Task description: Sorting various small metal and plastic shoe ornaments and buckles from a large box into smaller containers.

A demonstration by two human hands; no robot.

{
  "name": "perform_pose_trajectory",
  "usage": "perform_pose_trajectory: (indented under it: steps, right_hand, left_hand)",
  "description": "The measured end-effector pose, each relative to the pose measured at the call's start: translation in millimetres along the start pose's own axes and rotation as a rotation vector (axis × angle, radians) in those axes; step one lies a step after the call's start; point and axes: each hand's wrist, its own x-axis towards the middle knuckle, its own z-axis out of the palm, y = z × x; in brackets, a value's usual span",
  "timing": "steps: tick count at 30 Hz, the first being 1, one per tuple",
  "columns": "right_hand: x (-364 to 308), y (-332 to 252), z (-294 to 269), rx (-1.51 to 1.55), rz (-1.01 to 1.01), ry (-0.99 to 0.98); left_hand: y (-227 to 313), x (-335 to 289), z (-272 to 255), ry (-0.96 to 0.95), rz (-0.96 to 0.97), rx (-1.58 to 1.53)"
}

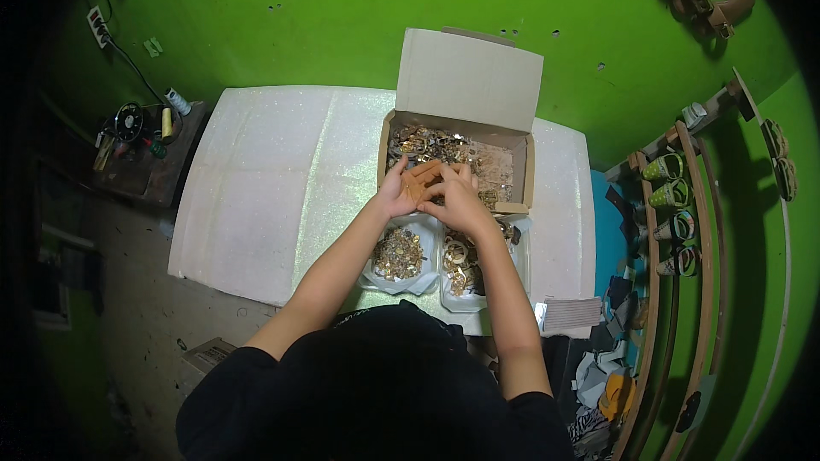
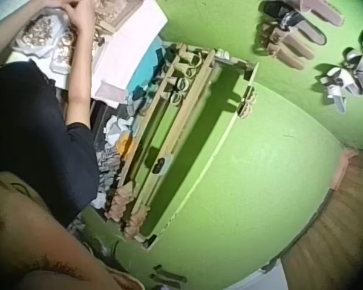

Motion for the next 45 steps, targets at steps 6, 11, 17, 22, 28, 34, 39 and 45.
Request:
perform_pose_trajectory:
  steps: [6, 11, 17, 22, 28, 34, 39, 45]
  right_hand:
    - [12.4, -12.4, 12.6, -0.059, 0.015, 0.096]
    - [25.2, -9.5, 40.7, -0.145, -0.065, 0.29]
    - [24.9, 1.7, 51.6, -0.233, -0.091, 0.341]
    - [16.6, -10.1, 43.9, -0.121, -0.001, 0.38]
    - [-32.5, -21.7, 37.3, 0.102, 0.127, 0.113]
    - [-63.1, -13.8, 48.2, 0.06, 0.111, -0.024]
    - [-57.1, -1.3, 30.0, 0.101, 0.185, 0.012]
    - [-24.1, 57.0, 10.2, 0.19, 0.311, 0.205]
  left_hand:
    - [4.6, 8.1, -26.9, -0.356, -0.014, 0.037]
    - [1.4, 12.8, -33.5, 0.004, 0.048, 0.026]
    - [-0.9, -1.8, 2.8, 0.058, 0.015, 0.06]
    - [-0.7, 2.1, -6.0, -0.02, 0.161, 0.103]
    - [-4.6, 7.6, 8.3, 0.053, 0.425, 0.136]
    - [1.9, 16.4, 19.6, 0.263, 0.574, 1.256]
    - [1.4, 26.4, 3.7, 0.289, 0.617, 1.723]
    - [-3.7, 19.2, 1.3, 0.311, 0.639, 1.644]
